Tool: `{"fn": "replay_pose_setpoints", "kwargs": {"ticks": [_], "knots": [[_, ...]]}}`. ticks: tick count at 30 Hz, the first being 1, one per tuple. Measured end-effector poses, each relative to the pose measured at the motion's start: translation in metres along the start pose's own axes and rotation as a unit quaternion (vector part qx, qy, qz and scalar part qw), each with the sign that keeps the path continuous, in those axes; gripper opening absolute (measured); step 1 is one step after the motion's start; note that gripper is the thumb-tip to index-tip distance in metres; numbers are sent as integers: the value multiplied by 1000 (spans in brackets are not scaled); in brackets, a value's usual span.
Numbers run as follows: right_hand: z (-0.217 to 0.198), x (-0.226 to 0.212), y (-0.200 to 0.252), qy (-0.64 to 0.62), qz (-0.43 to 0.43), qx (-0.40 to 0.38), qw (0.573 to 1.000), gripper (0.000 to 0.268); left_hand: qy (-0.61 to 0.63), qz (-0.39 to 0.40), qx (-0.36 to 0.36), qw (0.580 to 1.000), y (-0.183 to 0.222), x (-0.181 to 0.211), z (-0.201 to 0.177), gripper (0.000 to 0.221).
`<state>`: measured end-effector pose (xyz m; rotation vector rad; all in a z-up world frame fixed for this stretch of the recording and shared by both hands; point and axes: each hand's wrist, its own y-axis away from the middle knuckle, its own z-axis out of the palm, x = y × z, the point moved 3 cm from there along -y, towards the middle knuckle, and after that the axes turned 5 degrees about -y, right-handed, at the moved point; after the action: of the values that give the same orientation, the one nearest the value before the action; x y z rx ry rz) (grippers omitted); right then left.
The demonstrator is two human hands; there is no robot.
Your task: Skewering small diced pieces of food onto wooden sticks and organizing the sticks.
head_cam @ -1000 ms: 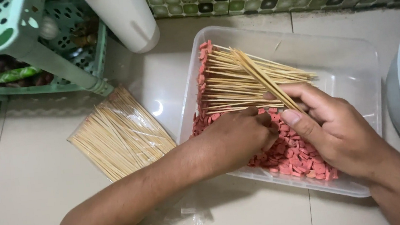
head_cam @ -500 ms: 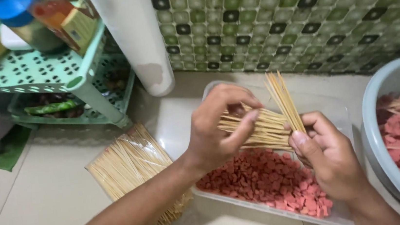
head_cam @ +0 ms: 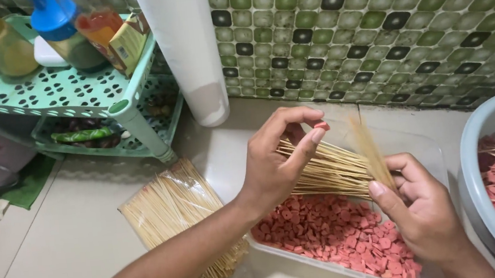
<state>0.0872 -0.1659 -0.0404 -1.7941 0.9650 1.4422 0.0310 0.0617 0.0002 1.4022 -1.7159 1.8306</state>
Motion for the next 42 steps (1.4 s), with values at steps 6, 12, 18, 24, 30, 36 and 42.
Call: {"fn": "replay_pose_setpoints", "kwargs": {"ticks": [6, 12, 18, 24, 30, 36, 42], "knots": [[-2, 10, -1, -8, 44, -14, 999, 23, 10, -16, 10, 1000, 0, 0, -2, 22], [-2, 12, -1, -46, 10, -35, 998, 21, 8, -19, 12, 1000, -1, -2, -2, 21], [0, 0, -1, 28, 8, -5, 1000, 25, -21, -8, 11, 1000, -1, -7, -1, 20], [3, -7, 1, 39, 51, 38, 997, 28, -3, -14, 10, 1000, 0, -5, -2, 21], [2, -2, 0, 29, 32, 26, 999, 28, -13, -10, 14, 1000, -1, -5, -2, 20], [0, 5, -2, 70, 33, 2, 997, 19, -13, -14, 18, 1000, -1, -4, -2, 20], [3, 3, -3, 48, 15, -18, 999, 23, -17, -14, 14, 1000, -1, -5, -2, 20]]}}
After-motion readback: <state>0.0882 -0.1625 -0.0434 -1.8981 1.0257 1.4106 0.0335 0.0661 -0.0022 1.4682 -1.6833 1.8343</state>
